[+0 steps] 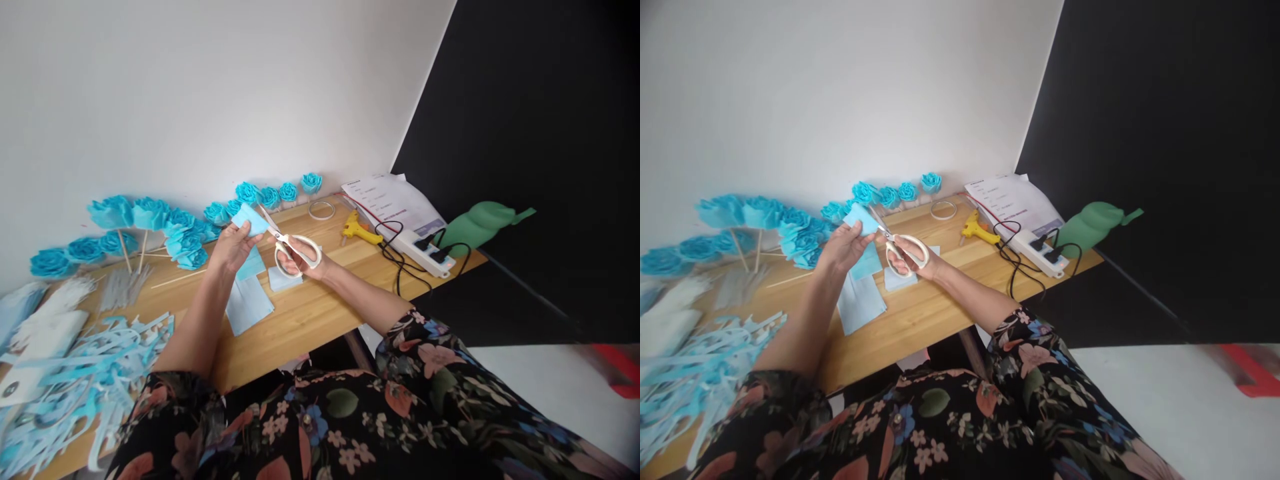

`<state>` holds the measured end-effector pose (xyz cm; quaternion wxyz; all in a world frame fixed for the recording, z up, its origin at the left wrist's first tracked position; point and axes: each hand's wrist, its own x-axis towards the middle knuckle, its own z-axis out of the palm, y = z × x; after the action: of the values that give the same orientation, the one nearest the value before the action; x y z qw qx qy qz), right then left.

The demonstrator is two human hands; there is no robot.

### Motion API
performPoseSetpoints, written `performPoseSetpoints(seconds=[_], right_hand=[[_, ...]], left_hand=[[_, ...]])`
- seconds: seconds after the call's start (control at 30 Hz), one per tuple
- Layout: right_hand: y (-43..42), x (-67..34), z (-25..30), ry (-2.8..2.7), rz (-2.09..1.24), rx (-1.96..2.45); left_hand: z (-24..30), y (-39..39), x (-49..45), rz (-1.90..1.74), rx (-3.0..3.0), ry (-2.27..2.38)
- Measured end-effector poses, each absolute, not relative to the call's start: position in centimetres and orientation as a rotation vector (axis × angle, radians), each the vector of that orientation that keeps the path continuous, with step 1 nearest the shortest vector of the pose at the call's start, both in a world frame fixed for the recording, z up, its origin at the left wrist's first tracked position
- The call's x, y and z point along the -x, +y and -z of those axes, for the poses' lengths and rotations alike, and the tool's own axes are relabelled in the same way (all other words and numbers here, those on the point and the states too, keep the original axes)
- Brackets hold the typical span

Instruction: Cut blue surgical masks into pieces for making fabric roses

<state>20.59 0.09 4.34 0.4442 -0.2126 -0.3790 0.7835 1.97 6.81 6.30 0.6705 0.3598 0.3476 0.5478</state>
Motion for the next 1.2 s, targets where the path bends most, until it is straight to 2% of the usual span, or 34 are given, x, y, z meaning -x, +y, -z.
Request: performPoseSetpoints(seconds=[1.2], right_hand=[[-0.5, -20.6, -3.9, -1.105, -1.757, 0.635]], left_hand=[[-8.3, 6.0, -1.3, -1.240, -0.817, 0.770]])
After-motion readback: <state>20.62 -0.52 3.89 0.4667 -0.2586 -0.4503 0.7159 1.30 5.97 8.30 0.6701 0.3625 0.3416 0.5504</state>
